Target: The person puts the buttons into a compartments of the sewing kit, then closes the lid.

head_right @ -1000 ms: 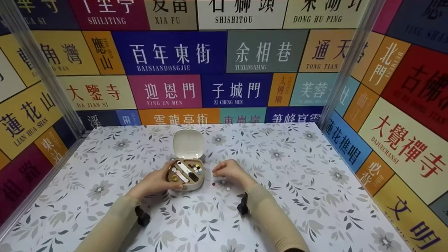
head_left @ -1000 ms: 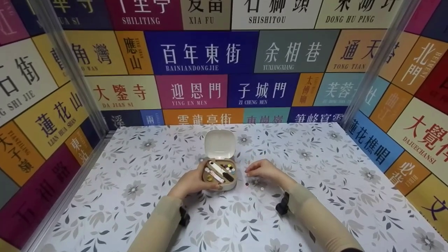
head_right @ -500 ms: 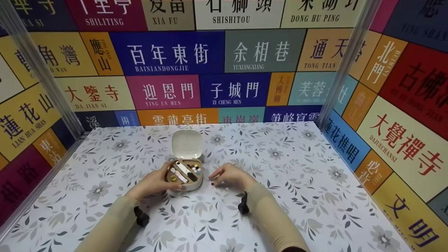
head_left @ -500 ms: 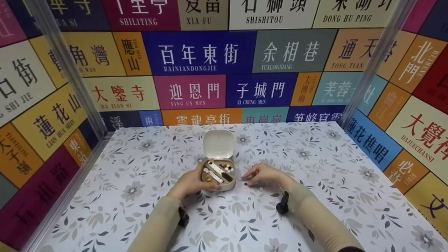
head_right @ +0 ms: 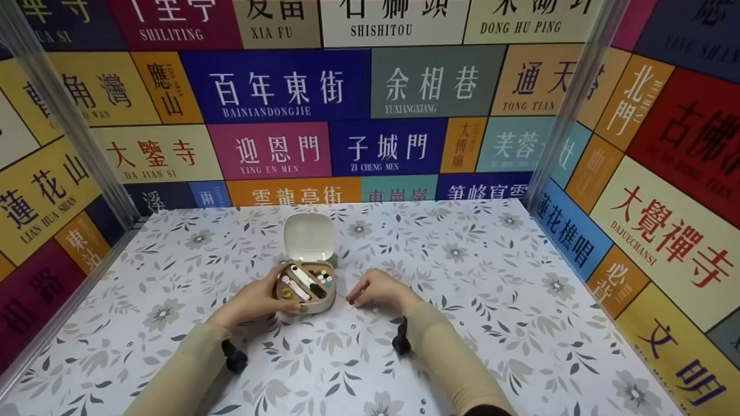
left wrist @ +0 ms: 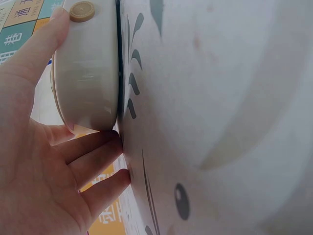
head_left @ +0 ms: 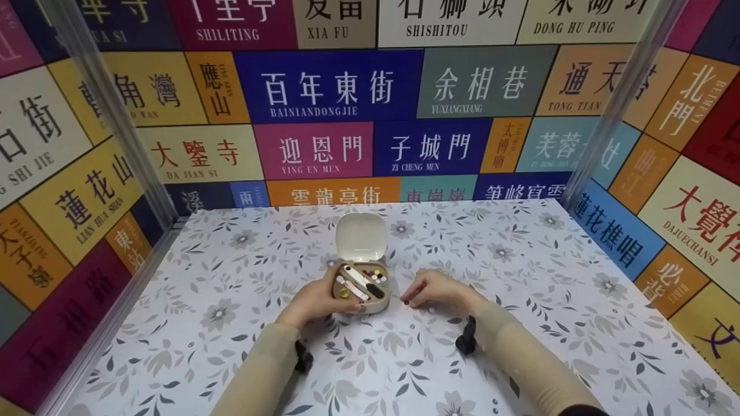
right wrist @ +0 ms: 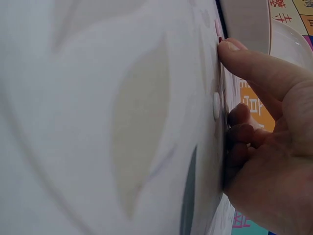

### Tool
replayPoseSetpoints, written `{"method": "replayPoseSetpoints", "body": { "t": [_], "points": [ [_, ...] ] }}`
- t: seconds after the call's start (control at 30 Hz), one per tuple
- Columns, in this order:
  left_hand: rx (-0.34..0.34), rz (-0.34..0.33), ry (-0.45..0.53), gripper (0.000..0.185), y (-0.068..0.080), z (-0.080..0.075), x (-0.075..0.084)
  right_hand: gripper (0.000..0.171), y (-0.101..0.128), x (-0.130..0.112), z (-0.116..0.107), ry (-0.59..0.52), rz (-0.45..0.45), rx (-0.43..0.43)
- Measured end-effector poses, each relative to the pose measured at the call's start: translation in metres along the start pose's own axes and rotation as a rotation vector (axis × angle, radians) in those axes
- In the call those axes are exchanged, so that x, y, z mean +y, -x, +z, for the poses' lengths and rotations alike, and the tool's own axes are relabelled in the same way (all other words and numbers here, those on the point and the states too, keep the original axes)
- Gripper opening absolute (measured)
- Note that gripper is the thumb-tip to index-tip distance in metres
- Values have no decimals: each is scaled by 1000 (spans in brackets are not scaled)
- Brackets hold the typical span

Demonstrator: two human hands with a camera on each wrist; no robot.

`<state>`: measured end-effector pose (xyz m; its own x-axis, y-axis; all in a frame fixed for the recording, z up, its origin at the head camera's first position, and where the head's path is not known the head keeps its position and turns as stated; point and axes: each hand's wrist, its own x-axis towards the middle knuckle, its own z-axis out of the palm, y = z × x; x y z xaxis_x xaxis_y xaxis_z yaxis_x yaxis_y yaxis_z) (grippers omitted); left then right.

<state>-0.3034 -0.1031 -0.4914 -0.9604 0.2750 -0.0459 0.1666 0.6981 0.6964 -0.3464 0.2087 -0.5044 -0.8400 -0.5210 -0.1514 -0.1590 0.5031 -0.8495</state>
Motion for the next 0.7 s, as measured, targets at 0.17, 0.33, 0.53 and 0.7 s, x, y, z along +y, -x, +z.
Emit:
{"method": "replayPoseSetpoints", "body": {
  "t": [0.17,0.33,0.53,0.7],
  "points": [
    [4,6,-11,120,0,0,-1,21,-1,0,1,0,12,4],
    [5,6,-6,120,0,0,-2,21,-2,0,1,22,18,8],
    [6,10,0,120,0,0,-3,18,-2,0,0,59,26,-2],
    [8,14,-11,119,-1,0,-2,16,-2,3,-1,45,-2,-21]
  ]
}}
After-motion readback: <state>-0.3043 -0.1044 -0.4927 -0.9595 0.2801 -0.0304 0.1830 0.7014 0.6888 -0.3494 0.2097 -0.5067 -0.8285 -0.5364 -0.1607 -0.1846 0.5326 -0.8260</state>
